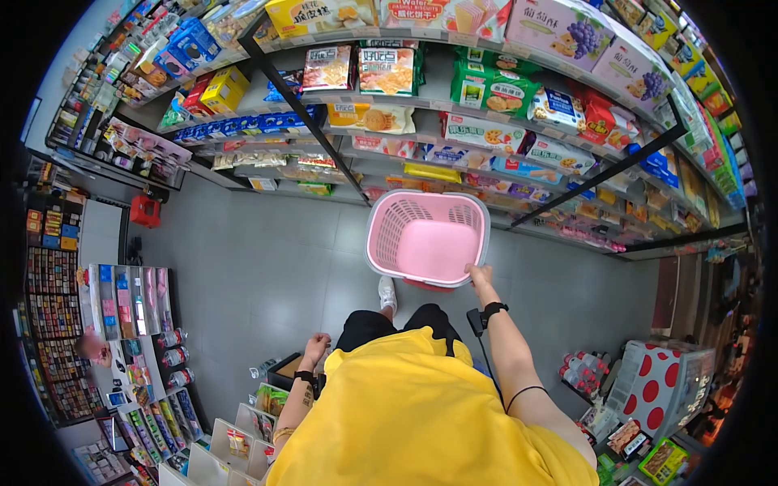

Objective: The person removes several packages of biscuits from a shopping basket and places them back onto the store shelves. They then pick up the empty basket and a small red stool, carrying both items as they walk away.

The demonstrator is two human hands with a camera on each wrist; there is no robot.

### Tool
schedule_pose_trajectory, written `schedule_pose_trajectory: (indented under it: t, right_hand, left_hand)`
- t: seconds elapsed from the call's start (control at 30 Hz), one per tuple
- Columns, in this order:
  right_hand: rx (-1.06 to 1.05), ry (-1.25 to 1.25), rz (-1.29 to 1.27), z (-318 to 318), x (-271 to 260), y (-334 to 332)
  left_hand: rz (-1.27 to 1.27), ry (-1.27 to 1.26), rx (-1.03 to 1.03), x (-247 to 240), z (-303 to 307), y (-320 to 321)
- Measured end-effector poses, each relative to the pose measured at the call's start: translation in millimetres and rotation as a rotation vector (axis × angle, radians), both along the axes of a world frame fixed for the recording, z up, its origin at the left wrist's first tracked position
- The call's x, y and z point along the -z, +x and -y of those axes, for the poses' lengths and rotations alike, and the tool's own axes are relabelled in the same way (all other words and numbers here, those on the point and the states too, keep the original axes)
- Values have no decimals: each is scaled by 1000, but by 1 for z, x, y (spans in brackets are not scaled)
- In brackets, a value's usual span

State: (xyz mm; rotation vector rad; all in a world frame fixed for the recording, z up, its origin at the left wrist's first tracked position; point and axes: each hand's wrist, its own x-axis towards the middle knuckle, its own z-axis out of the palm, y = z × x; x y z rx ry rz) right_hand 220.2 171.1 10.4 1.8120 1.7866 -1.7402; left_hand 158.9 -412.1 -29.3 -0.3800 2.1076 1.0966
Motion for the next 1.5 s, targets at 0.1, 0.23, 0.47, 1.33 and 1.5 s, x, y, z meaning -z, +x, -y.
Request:
schedule_pose_trajectory:
  t: [0.1,0.23,0.47,1.33,1.5]
  right_hand:
    - [-44,23,-43,4,-18,-8]
    - [-106,-81,-155,20,-46,-15]
    - [-343,-198,-401,62,-64,-44]
    - [-396,-290,65,78,119,-75]
    - [-348,-291,121,59,153,-82]
  left_hand:
    - [-74,106,-1,-18,-27,-37]
    - [-9,238,-84,-70,-61,-83]
    - [75,670,-214,-119,-70,-131]
    - [-5,-105,-708,-78,64,-74]
    - [35,-338,-730,-34,130,-39]
